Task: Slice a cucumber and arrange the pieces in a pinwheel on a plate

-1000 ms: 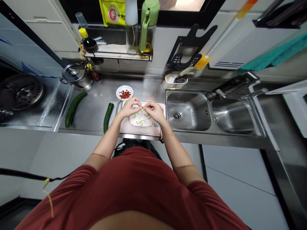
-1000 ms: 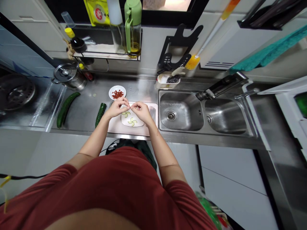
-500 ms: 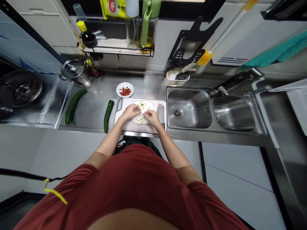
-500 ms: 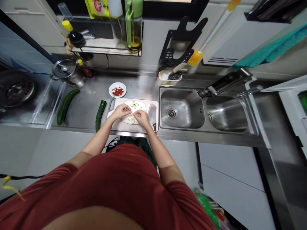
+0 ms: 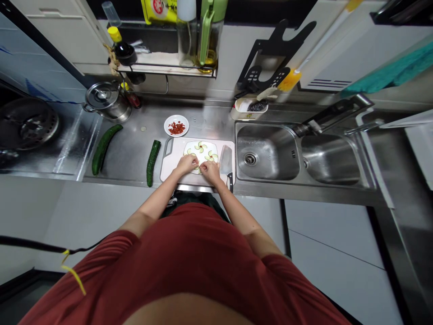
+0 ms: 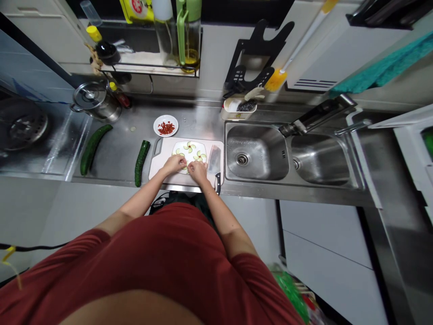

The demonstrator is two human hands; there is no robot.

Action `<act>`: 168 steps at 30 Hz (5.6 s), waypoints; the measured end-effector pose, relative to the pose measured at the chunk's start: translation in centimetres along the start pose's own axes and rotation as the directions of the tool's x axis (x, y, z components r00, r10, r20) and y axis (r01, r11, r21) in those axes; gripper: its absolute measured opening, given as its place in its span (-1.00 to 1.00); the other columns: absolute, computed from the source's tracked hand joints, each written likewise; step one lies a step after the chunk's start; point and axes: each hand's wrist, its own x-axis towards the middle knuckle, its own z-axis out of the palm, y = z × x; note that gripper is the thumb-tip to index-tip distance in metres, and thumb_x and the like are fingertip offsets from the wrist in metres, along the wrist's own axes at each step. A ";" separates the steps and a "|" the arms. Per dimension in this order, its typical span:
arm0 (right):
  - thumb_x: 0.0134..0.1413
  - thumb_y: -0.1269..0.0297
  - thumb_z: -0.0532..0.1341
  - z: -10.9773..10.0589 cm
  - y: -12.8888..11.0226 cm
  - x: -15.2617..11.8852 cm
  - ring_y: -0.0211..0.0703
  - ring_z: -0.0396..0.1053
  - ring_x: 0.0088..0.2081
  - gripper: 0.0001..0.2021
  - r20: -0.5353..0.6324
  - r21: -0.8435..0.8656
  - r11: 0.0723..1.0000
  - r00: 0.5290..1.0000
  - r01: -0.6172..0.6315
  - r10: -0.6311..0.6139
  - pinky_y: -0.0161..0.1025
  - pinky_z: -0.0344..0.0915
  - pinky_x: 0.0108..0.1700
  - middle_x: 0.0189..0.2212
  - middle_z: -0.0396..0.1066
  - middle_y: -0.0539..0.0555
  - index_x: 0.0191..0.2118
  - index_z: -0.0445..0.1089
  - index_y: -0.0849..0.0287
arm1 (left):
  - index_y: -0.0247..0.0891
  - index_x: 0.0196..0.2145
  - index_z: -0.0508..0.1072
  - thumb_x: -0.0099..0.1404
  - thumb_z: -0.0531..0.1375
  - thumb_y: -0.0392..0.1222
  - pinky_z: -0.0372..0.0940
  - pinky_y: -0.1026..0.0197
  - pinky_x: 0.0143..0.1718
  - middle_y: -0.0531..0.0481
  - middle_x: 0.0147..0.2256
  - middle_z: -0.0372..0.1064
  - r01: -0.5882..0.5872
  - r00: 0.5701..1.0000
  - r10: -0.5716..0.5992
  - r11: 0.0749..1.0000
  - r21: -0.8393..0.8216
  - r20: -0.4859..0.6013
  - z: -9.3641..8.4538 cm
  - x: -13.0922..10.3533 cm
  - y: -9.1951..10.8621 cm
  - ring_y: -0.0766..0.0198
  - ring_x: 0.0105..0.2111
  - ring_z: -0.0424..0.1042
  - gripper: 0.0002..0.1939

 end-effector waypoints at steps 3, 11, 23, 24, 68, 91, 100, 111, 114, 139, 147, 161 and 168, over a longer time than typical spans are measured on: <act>0.20 0.21 0.12 -0.1 -0.1 0.0 -0.09 0.22 -0.20 -0.80 0.016 -0.028 1.000 1.000 0.005 -0.005 -0.19 -0.08 -0.15 -0.33 0.41 0.06 -0.34 0.45 0.13 | -0.21 -0.28 0.52 0.19 0.19 -0.16 0.23 0.20 -0.13 -0.06 -0.22 0.45 0.034 0.999 -0.034 0.999 0.025 0.013 0.1 0.0 0.3 0.18 -0.18 0.39 -0.84; 0.25 0.20 0.09 0.1 -0.1 0.1 -0.06 0.20 -0.18 -0.78 0.051 -0.079 0.996 0.998 0.031 -0.027 -0.18 -0.10 -0.15 -0.30 0.40 0.10 -0.30 0.44 0.15 | -0.21 -0.30 0.53 0.20 0.18 -0.15 0.22 0.18 -0.11 -0.06 -0.24 0.43 0.018 1.000 -0.018 0.999 0.052 0.007 0.6 0.2 0.2 0.17 -0.18 0.37 -0.84; 0.24 0.20 0.10 0.6 0.0 0.2 -0.04 0.21 -0.17 -0.79 0.028 -0.118 0.992 0.999 0.035 -0.032 -0.15 -0.09 -0.13 -0.29 0.40 0.10 -0.32 0.43 0.13 | -0.20 -0.30 0.52 0.20 0.19 -0.14 0.20 0.18 -0.11 -0.05 -0.24 0.42 0.009 1.000 -0.009 0.999 0.043 -0.003 0.9 0.3 -0.1 0.17 -0.17 0.35 -0.85; 0.24 0.20 0.10 0.5 -0.1 0.2 -0.04 0.21 -0.17 -0.80 0.027 -0.118 0.993 0.999 0.032 -0.029 -0.15 -0.09 -0.13 -0.29 0.40 0.10 -0.32 0.43 0.13 | -0.20 -0.29 0.52 0.20 0.20 -0.14 0.20 0.17 -0.11 -0.05 -0.24 0.42 0.008 1.000 -0.008 0.999 0.039 -0.002 0.8 0.3 0.0 0.16 -0.17 0.35 -0.85; 0.18 0.25 0.14 -0.3 0.0 1.0 -0.04 0.22 -0.14 -0.88 0.035 -0.058 0.998 0.999 0.014 -0.012 -0.18 -0.08 -0.15 -0.25 0.43 0.09 -0.31 0.39 0.13 | -0.19 -0.26 0.51 0.17 0.24 -0.18 0.18 0.16 -0.08 -0.04 -0.22 0.40 0.023 1.000 -0.024 0.997 0.068 0.012 0.4 0.5 0.6 0.16 -0.15 0.34 -0.85; 0.10 0.29 0.15 -4.5 -0.2 0.2 -0.11 0.27 -0.29 -0.90 -0.200 0.194 0.981 0.978 -0.012 0.052 -0.19 0.02 -0.15 -0.44 0.38 0.01 -0.39 0.38 0.13 | -0.20 -0.27 0.52 0.17 0.15 -0.27 0.25 0.24 -0.23 0.00 -0.31 0.48 0.081 0.977 -0.117 0.976 -0.202 -0.176 -1.5 1.3 -1.0 0.24 -0.30 0.40 -0.82; 0.10 0.24 0.12 -5.2 0.0 -0.9 -0.13 0.28 -0.30 -0.86 -0.216 0.246 0.969 0.973 -0.029 0.084 -0.18 0.02 -0.13 -0.46 0.38 -0.01 -0.40 0.37 0.12 | -0.14 -0.18 0.47 0.23 0.14 -0.18 0.21 0.26 -0.26 0.02 -0.29 0.47 0.421 0.756 -0.522 0.850 -0.318 -0.395 -4.6 3.8 -5.6 0.24 -0.29 0.41 -0.80; 0.10 0.23 0.14 -4.6 -0.3 -2.1 -0.13 0.29 -0.30 -0.86 -0.210 0.234 0.972 0.975 -0.017 0.068 -0.20 0.03 -0.15 -0.47 0.38 0.00 -0.39 0.39 0.13 | -0.04 -0.11 0.47 0.27 0.12 -0.19 0.27 0.12 -0.11 -0.09 -0.09 0.46 0.603 0.672 -0.637 0.767 -0.219 -0.378 -7.3 6.1 -8.2 0.09 -0.08 0.42 -0.75; 0.10 0.22 0.14 -4.6 -0.3 -2.4 -0.13 0.29 -0.31 -0.85 -0.210 0.228 0.973 0.975 -0.022 0.071 -0.20 0.03 -0.14 -0.49 0.36 -0.01 -0.39 0.39 0.12 | -0.06 -0.09 0.48 0.27 0.13 -0.16 0.27 0.09 -0.09 -0.13 -0.06 0.45 0.605 0.683 -0.629 0.772 -0.195 -0.373 -7.4 6.8 -8.8 0.05 -0.06 0.42 -0.74; 0.11 0.20 0.14 -4.5 -0.2 -2.8 -0.14 0.30 -0.30 -0.84 -0.206 0.250 0.968 0.975 -0.030 0.083 -0.21 0.04 -0.16 -0.47 0.36 -0.02 -0.40 0.39 0.13 | -0.20 -0.33 0.48 0.14 0.21 -0.20 0.24 0.28 -0.26 0.02 -0.38 0.45 0.387 0.703 -0.584 0.792 -0.472 -0.406 -6.7 7.4 -9.1 0.29 -0.36 0.40 -0.89; 0.09 0.21 0.15 -6.0 -1.4 -0.7 -0.13 0.29 -0.30 -0.86 -0.228 0.275 0.961 0.972 0.008 0.057 -0.19 0.06 -0.14 -0.47 0.36 -0.01 -0.39 0.38 0.12 | -0.29 -0.36 0.45 0.11 0.22 -0.21 0.27 0.37 -0.32 0.04 -0.42 0.42 0.046 0.718 -0.558 0.635 -0.771 -0.417 -6.2 7.2 -5.7 0.41 -0.41 0.35 -0.88; 0.13 0.24 0.15 -10.5 -4.4 3.6 -0.11 0.30 -0.26 -0.87 -0.323 0.293 0.947 0.946 0.136 -0.036 -0.19 0.13 -0.11 -0.41 0.39 0.01 -0.36 0.40 0.11 | -0.28 -0.31 0.47 0.13 0.29 -0.12 0.31 0.28 -0.29 -0.03 -0.29 0.47 -0.242 0.837 -0.271 0.596 -0.765 -0.476 -8.0 3.7 0.8 0.31 -0.31 0.42 -0.80; 0.18 0.22 0.13 -12.1 -6.0 4.8 -0.18 0.27 -0.33 -0.84 -0.377 0.360 0.901 0.921 0.243 -0.098 -0.24 0.18 -0.19 -0.40 0.37 0.00 -0.35 0.39 0.13 | -0.26 -0.28 0.48 0.18 0.26 -0.03 0.28 0.28 -0.24 -0.02 -0.27 0.46 -0.314 0.849 -0.078 0.719 -0.619 -0.522 -8.6 1.7 3.0 0.31 -0.30 0.41 -0.75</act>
